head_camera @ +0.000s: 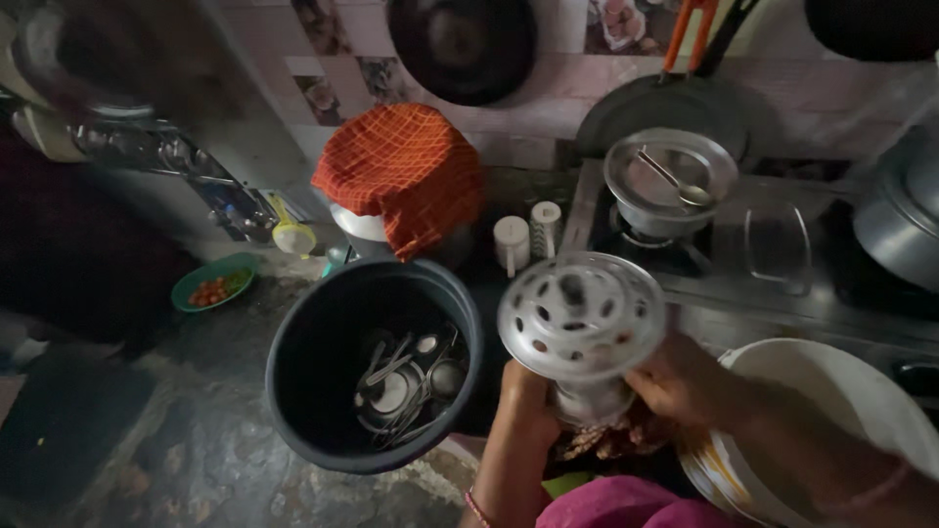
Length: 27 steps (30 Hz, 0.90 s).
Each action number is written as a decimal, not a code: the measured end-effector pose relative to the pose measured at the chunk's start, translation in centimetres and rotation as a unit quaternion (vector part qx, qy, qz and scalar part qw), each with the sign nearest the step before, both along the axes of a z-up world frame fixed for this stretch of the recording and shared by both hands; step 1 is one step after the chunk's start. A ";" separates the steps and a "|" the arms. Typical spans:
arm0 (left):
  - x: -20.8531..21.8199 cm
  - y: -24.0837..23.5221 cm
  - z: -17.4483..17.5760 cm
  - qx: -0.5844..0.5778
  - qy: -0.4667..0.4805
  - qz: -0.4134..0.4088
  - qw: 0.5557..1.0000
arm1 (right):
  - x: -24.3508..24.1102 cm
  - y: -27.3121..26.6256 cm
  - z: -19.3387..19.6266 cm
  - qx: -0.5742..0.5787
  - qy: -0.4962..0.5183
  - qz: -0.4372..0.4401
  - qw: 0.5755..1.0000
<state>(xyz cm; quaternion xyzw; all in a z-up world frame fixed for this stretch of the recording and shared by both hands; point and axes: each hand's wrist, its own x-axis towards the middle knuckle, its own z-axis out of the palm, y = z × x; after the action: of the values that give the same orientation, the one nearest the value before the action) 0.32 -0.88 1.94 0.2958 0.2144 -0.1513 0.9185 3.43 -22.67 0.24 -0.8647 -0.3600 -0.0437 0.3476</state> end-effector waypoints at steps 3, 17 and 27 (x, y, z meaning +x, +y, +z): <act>0.0 -0.6 -0.2 -0.087 0.042 0.066 0.993 | -2.8 2.8 1.3 0.004 -0.033 -0.061 0.998; -0.4 -5.8 -4.3 -0.101 -0.009 0.170 0.980 | -5.7 7.6 6.9 -0.159 -0.146 -0.121 0.969; -0.6 -5.5 -2.6 -0.136 -0.033 0.206 0.968 | -5.6 3.2 3.7 -0.024 -0.116 -0.078 0.990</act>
<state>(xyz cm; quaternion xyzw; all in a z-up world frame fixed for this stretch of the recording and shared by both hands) -0.29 -6.34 -0.69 0.1225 0.2175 0.0236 0.9680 -2.14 -19.52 3.99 -0.8875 -0.3298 -0.1620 0.2781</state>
